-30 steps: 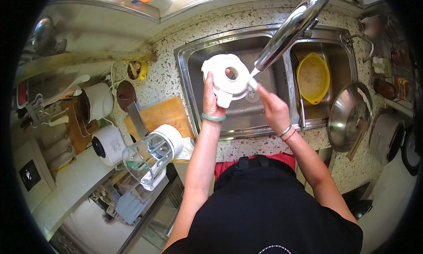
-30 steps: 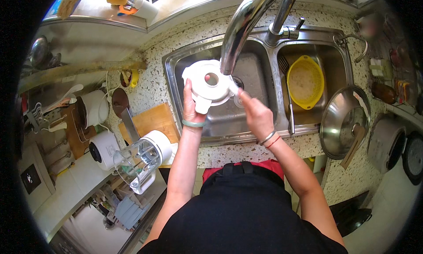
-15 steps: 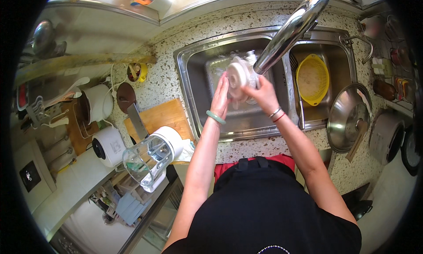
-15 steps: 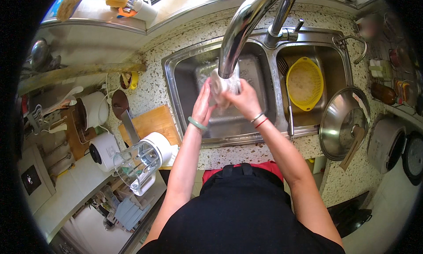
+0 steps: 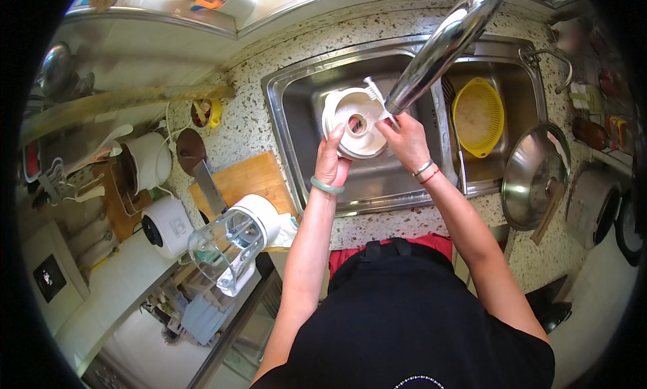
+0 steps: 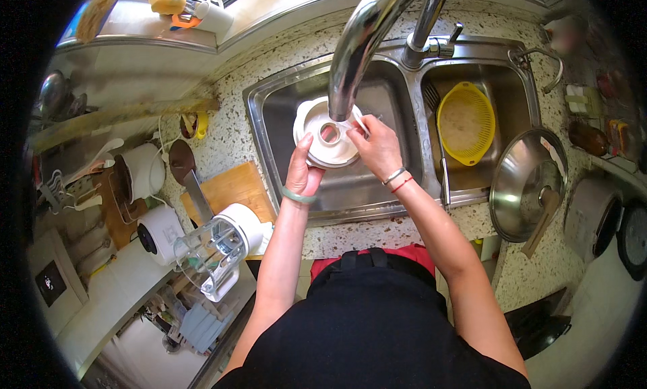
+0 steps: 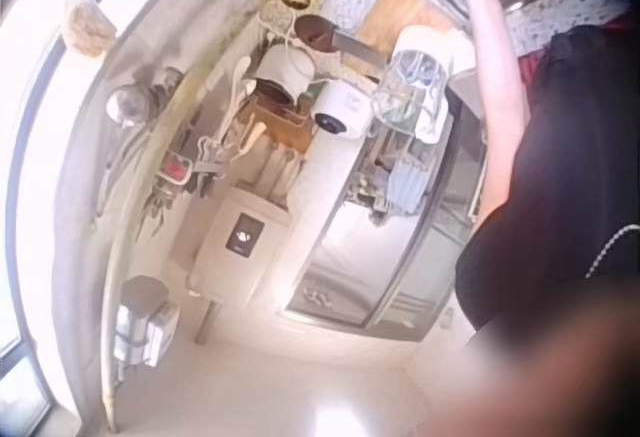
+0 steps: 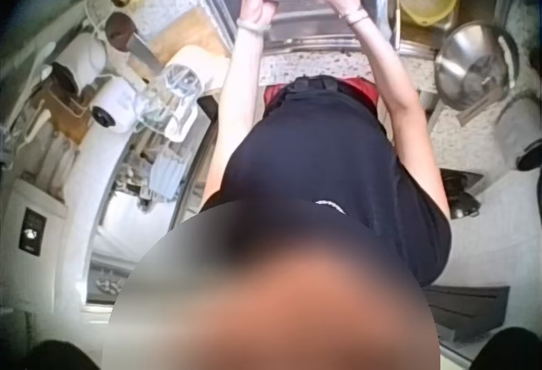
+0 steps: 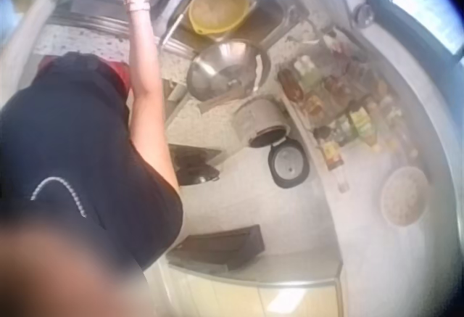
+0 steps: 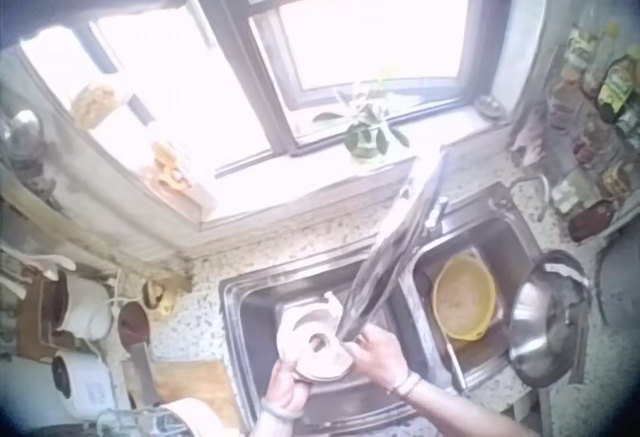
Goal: The person washes a white plastic appliance lid under running water in a kitchen sink, then dries it with a cloth. They reassemble the appliance, plug it in, and place a protective cover over it. Finally, they wipe a wooden cutting board and a knife, then store them in a wall-mounted rack.
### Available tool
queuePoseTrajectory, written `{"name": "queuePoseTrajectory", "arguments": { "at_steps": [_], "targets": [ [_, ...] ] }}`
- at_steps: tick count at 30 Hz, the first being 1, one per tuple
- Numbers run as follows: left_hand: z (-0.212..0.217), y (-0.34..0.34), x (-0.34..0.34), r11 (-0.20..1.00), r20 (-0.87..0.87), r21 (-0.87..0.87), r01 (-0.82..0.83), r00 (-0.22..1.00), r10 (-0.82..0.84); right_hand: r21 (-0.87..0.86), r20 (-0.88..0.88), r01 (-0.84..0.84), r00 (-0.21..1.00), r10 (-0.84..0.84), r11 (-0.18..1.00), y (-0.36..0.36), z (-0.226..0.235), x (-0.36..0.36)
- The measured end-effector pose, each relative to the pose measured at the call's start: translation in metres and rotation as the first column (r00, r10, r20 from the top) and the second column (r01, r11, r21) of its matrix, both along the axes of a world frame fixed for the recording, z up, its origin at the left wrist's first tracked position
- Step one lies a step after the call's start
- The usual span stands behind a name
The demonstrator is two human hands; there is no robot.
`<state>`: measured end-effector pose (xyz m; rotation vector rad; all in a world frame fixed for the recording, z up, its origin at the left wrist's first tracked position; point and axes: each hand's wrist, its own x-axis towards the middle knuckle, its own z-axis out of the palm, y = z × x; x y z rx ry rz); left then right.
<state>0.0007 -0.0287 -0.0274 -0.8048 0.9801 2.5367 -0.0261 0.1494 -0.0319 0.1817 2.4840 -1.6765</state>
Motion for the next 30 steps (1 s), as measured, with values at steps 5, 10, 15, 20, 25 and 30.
{"name": "queuePoseTrajectory", "arguments": {
  "at_steps": [5,10,15,20,25,30],
  "targets": [
    [0.009,0.01,0.002,0.981,-0.042,-0.193,0.005,0.999,-0.013,0.159,-0.03,-0.075,0.996,0.08,0.985,-0.012,0.004,-0.009],
    [0.015,0.004,0.002,0.992,-0.082,-0.122,-0.043,0.996,0.033,0.222,0.128,-0.17,0.981,0.144,0.96,-0.022,0.019,-0.014],
    [0.017,0.0,0.004,0.991,-0.118,-0.131,-0.012,0.993,-0.003,0.165,0.028,-0.111,0.994,0.108,0.98,-0.02,0.003,-0.01],
    [0.022,0.02,0.004,0.968,-0.121,-0.246,0.051,0.989,-0.083,0.355,0.033,-0.102,0.995,0.097,0.929,-0.031,0.006,-0.015],
    [0.024,0.02,-0.007,0.952,-0.16,-0.304,0.033,0.983,-0.085,0.249,-0.081,-0.115,0.987,0.139,0.962,-0.036,-0.013,-0.02],
    [0.011,0.015,-0.001,0.947,-0.13,-0.318,0.043,0.988,-0.088,0.088,0.141,-0.193,0.974,0.18,0.977,-0.024,-0.007,-0.014]
  ]
}}
